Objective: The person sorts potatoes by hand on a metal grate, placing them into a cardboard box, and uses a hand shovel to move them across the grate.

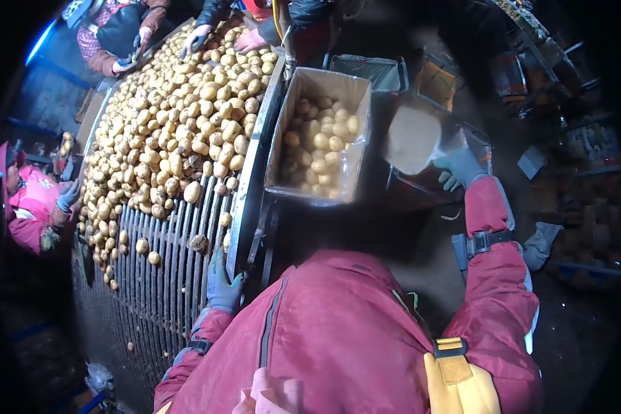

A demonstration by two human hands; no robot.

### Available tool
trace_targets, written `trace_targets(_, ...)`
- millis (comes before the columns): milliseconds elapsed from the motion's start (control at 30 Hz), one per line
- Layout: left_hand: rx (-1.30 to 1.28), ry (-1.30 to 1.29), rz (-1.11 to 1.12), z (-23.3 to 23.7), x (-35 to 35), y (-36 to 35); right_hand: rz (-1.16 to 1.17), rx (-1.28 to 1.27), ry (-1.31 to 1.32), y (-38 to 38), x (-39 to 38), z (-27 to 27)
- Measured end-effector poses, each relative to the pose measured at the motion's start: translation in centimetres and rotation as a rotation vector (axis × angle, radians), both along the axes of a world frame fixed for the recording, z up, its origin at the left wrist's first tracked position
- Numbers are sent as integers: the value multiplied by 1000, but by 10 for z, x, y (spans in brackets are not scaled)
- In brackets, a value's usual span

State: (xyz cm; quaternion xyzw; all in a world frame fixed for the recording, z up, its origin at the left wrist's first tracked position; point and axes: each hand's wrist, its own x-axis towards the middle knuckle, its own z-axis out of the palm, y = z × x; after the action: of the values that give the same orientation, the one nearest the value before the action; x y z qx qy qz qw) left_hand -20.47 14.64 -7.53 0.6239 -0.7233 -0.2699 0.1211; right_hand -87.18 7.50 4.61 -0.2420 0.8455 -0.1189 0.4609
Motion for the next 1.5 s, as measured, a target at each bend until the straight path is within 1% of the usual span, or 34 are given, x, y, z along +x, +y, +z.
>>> trace_targets(67, 13, -43, 13, 3, -3, -1, 86, 32, -58, -16, 5, -15)
trace_targets(167, 48, -89, 54, 10, -10, -2, 221, 143, -115, -50, 13, -50)
trace_targets(233, 38, -151, 65, 0, -7, 0, 352, 208, -132, -74, 24, -72)
trace_targets(333, 63, -229, 95, 8, -9, 0, 329, 200, -255, -98, 32, -115)
trace_targets(367, 77, -246, 106, 11, -12, 0, 332, 166, -200, -101, 40, -124)
trace_targets(433, 83, -265, 109, 11, -12, 1, 247, 124, -203, -104, 42, -152)
trace_targets(500, 86, -276, 110, 7, -11, 2, 197, 53, -190, -107, 34, -163)
trace_targets(533, 84, -280, 113, 1, -9, 3, 94, 36, -223, -105, 27, -167)
trace_targets(567, 82, -290, 122, -1, -5, 5, 135, -67, -172, -101, 5, -199)
trace_targets(600, 55, -293, 106, 0, -5, 5, 187, -74, -126, -99, -16, -213)
trace_targets(633, 91, -293, 125, 7, -8, 2, 237, -80, -78, -97, -37, -227)
trace_targets(667, 128, -291, 147, 12, -12, 1, -180, -87, -333, -93, -22, -185)
trace_targets(700, 116, -290, 149, 13, -11, 2, -61, -106, -255, -95, -53, -202)
trace_targets(733, 103, -288, 143, 12, -11, 2, -37, -41, -174, -101, -59, -178)
trace_targets(800, 138, -267, 179, 20, -16, -1, -82, -168, -72, -113, -75, -172)
trace_targets(867, 162, -246, 199, 23, -18, -4, -99, -303, -113, -139, -89, -169)
trace_targets(900, 185, -221, 209, 26, -19, -5, -136, -381, -196, -154, -87, -167)
trace_targets(933, 187, -195, 229, 25, -19, -7, -77, -428, -212, -168, -67, -150)
trace_targets(1000, 192, -140, 259, 20, -19, -11, 37, -523, -238, -186, 20, -94)
trace_targets(1067, 183, -126, 293, 20, -27, -20, 128, -617, -377, -200, 88, -73)
trace_targets(1133, 187, -98, 313, 24, -36, -36, 233, -605, -453, -213, 160, -59)
trace_targets(1167, 185, -72, 349, 48, -47, -48, 286, -606, -547, -215, 193, -56)
trace_targets(1200, 149, -13, 308, 42, -43, -51, 339, -608, -640, -217, 223, -57)
trace_targets(1267, 67, 106, 227, 26, -32, -62, 374, -551, -725, -222, 280, -62)
trace_targets(1333, 16, 84, 297, 37, -32, -84, 438, -530, -688, -219, 334, -59)
trace_targets(1400, -20, 110, 403, 45, -21, -107, 461, -477, -724, -217, 381, -70)
trace_targets(1433, -92, 122, 378, 31, -6, -119, 556, -536, -652, -222, 400, -98)
trace_targets(1467, -154, 87, 384, 33, 2, -133, 650, -593, -577, -228, 416, -120)
trace_targets(1500, -192, 79, 389, 26, 12, -147, 761, -690, -456, -226, 431, -112)
